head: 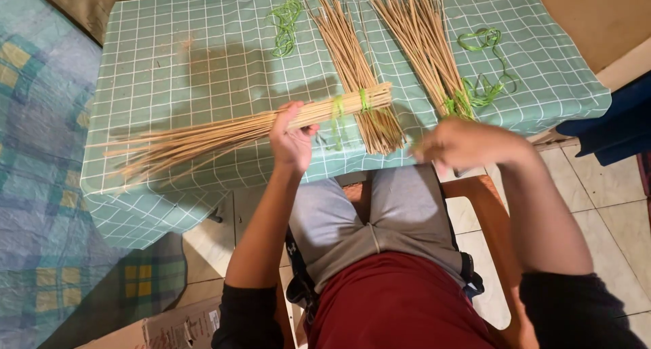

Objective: Bundling and tying thin wooden sticks with plastic strips to make brooms

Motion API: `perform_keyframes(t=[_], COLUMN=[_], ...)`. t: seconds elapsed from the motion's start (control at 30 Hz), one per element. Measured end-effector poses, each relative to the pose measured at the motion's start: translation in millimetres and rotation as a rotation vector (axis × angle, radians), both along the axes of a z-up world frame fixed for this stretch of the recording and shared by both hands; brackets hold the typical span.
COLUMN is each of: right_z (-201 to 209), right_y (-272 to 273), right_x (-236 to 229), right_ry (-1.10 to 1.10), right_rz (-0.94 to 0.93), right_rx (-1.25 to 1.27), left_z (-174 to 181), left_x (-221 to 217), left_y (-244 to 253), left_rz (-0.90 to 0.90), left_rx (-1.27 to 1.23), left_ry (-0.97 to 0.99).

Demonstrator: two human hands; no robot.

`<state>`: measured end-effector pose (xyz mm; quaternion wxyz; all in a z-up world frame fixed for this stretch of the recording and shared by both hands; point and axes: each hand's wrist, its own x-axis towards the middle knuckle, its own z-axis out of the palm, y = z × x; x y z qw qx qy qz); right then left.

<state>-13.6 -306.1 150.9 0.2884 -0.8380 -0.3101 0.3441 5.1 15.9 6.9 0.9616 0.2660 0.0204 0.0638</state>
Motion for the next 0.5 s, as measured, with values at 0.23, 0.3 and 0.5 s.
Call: perform_keyframes(t=[0.23,0.3,0.5], right_z=[15,7,-29], right_y=[4,20,62], right_x=[28,22,-8], right_ry=[-0.149,-0.270,-0.458], right_rz=[-0.634,-0.395,0.004], right_rx=[0.783,0.868,0.398], left_z=[-10,-9,-5], left_x=[-11,-14,-23], left_y=[-15,-25,-28], left_rz=[-0.214,-0.259,-0.258], left_rx=[0.242,0.389,0.384], left_ry=[-0.162,-0.203,-0.139])
